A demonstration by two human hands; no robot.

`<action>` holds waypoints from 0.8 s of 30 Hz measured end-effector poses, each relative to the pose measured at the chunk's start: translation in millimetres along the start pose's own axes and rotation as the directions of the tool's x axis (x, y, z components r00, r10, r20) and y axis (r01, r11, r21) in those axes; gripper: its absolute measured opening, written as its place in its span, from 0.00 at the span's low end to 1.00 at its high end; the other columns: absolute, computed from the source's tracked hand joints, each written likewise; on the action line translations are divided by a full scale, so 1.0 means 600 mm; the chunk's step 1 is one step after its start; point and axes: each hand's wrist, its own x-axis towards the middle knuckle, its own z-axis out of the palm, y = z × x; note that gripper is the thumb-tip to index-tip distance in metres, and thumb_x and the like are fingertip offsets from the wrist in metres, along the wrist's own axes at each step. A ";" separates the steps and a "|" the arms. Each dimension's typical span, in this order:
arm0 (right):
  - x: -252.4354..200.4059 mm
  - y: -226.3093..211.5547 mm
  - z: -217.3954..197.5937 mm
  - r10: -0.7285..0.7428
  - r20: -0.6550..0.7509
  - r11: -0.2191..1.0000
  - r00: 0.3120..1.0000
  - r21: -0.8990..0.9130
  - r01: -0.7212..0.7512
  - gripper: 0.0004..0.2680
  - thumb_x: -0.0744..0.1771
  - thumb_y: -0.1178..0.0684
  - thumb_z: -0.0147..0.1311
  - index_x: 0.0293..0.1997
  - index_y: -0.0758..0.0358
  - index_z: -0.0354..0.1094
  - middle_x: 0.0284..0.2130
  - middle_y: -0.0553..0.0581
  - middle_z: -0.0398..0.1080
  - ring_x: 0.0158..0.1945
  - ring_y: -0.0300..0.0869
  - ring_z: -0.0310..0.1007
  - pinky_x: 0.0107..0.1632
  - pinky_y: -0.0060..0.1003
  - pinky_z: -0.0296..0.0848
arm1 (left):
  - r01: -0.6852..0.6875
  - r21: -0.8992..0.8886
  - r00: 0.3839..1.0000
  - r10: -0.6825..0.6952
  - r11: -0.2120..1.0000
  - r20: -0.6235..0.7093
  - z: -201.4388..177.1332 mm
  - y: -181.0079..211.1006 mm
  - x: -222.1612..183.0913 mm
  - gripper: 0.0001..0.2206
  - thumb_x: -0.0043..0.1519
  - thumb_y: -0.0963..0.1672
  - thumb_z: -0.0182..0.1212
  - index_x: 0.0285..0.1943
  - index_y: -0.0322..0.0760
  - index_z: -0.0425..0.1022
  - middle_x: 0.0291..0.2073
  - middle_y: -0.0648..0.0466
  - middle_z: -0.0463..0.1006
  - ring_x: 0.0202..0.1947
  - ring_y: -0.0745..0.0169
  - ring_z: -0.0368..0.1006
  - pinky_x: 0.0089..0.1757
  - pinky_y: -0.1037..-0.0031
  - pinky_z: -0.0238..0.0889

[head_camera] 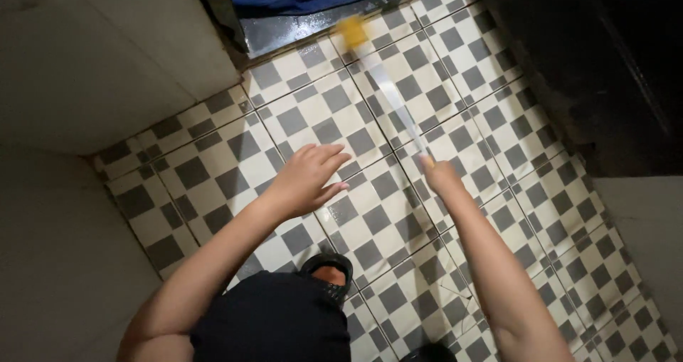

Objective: Cleaning the toilet, sink, and tiled walls in a bathroom.

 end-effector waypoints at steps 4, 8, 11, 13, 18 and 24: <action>-0.031 -0.055 0.002 0.326 0.116 0.865 0.938 0.365 -0.345 0.32 0.70 0.26 0.38 0.43 0.80 0.72 0.36 0.79 0.74 0.40 0.69 0.78 0.44 0.62 0.74 | 0.016 0.004 1.000 -0.016 1.000 -0.010 -0.003 -0.004 0.001 0.23 0.63 0.50 0.62 0.64 0.36 0.70 0.62 0.41 0.72 0.63 0.40 0.66 0.62 0.52 0.55; -0.138 0.015 0.079 -0.083 0.114 0.994 0.990 0.074 0.075 0.25 0.69 0.29 0.42 0.44 0.64 0.77 0.32 0.69 0.74 0.38 0.59 0.77 0.44 0.53 0.72 | -0.001 -0.045 1.000 0.000 0.999 -0.020 -0.002 -0.002 0.022 0.23 0.64 0.50 0.62 0.64 0.36 0.69 0.63 0.42 0.72 0.63 0.40 0.66 0.62 0.52 0.55; -0.226 0.008 0.000 -0.100 0.266 0.949 0.959 -0.263 0.172 0.25 0.66 0.24 0.45 0.40 0.57 0.79 0.33 0.62 0.79 0.38 0.54 0.79 0.45 0.49 0.76 | -0.005 -0.090 0.999 0.000 0.996 -0.049 -0.002 -0.001 0.043 0.23 0.64 0.49 0.62 0.65 0.35 0.69 0.63 0.41 0.71 0.64 0.40 0.66 0.63 0.51 0.54; -0.193 0.074 -0.032 -0.017 0.118 0.998 0.993 -0.057 0.024 0.24 0.64 0.24 0.44 0.41 0.53 0.78 0.28 0.60 0.78 0.34 0.51 0.78 0.41 0.50 0.74 | 0.011 -0.137 0.998 -0.021 0.991 -0.066 -0.001 -0.003 0.057 0.23 0.64 0.49 0.62 0.66 0.35 0.69 0.64 0.41 0.71 0.65 0.40 0.65 0.63 0.51 0.54; -0.063 0.155 0.002 0.372 0.049 0.881 0.927 0.295 -0.369 0.31 0.72 0.27 0.38 0.26 0.73 0.70 0.18 0.65 0.69 0.27 0.57 0.74 0.38 0.56 0.75 | 0.013 -0.210 0.997 -0.028 0.978 -0.067 0.051 -0.012 0.089 0.23 0.64 0.49 0.62 0.66 0.35 0.69 0.65 0.42 0.71 0.65 0.41 0.66 0.64 0.52 0.54; -0.150 0.119 0.003 0.003 0.186 0.997 0.983 0.078 -0.017 0.28 0.70 0.28 0.38 0.33 0.66 0.76 0.34 0.70 0.73 0.43 0.61 0.73 0.48 0.58 0.70 | -0.018 -0.304 0.997 -0.004 0.952 -0.071 0.107 0.003 0.146 0.22 0.65 0.48 0.62 0.65 0.34 0.69 0.65 0.42 0.72 0.65 0.41 0.67 0.64 0.52 0.55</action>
